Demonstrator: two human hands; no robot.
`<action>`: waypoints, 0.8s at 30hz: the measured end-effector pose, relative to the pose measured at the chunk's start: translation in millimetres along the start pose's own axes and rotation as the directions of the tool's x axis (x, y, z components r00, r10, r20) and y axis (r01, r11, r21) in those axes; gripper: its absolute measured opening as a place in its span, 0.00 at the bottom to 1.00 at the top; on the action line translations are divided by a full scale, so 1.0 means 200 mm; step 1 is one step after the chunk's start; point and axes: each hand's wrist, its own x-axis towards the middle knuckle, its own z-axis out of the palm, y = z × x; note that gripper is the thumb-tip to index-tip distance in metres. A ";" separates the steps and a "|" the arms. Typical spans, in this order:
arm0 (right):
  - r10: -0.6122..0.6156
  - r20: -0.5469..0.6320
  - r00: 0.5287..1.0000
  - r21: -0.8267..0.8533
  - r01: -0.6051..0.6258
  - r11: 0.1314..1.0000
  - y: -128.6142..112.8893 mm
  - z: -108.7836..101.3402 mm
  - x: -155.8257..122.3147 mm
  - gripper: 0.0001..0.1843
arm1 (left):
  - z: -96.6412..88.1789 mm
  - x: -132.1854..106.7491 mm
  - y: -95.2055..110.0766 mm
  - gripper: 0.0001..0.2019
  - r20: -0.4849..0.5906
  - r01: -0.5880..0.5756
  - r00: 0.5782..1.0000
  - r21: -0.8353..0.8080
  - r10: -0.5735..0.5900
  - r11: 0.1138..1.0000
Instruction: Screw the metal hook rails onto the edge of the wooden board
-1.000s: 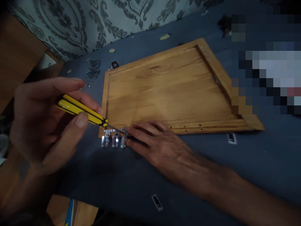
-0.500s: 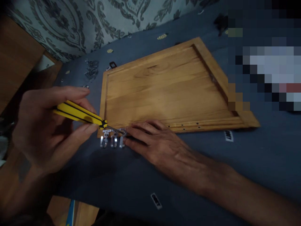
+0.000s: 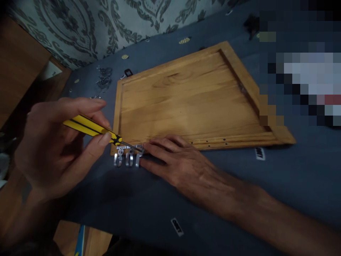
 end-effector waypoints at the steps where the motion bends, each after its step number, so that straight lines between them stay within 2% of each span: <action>1: -0.004 -0.002 1.000 0.002 0.004 1.000 0.00 0.00 0.00 0.26 | 0.00 0.00 0.01 0.26 0.004 0.011 1.000 -0.002 -0.011 1.000; 4: -0.018 -0.009 1.000 0.007 0.018 1.000 0.00 0.00 0.01 0.25 | 0.00 0.00 0.02 0.24 0.009 0.031 0.999 -0.006 -0.031 1.000; 7: -0.023 -0.007 1.000 0.004 0.023 1.000 0.00 0.00 0.01 0.25 | 0.00 0.01 0.03 0.25 0.042 0.061 0.997 0.007 -0.061 0.998; 10: -0.017 -0.012 1.000 -0.013 0.016 1.000 0.00 0.00 0.01 0.25 | -0.01 0.01 0.03 0.26 0.059 0.022 0.998 0.005 -0.022 1.000; 14: -0.007 -0.014 1.000 -0.016 0.007 1.000 0.00 0.00 0.00 0.26 | -0.01 0.01 0.02 0.27 0.077 0.043 0.996 -0.026 -0.041 0.999; 17: -0.013 -0.004 1.000 0.002 0.013 1.000 0.01 0.00 0.00 0.25 | -0.01 0.00 0.01 0.28 0.090 0.002 0.996 -0.062 0.004 0.998; 24: -0.005 -0.007 1.000 0.021 0.005 1.000 0.01 0.00 0.00 0.27 | -0.02 0.01 0.02 0.26 0.120 0.015 0.993 -0.037 -0.011 0.999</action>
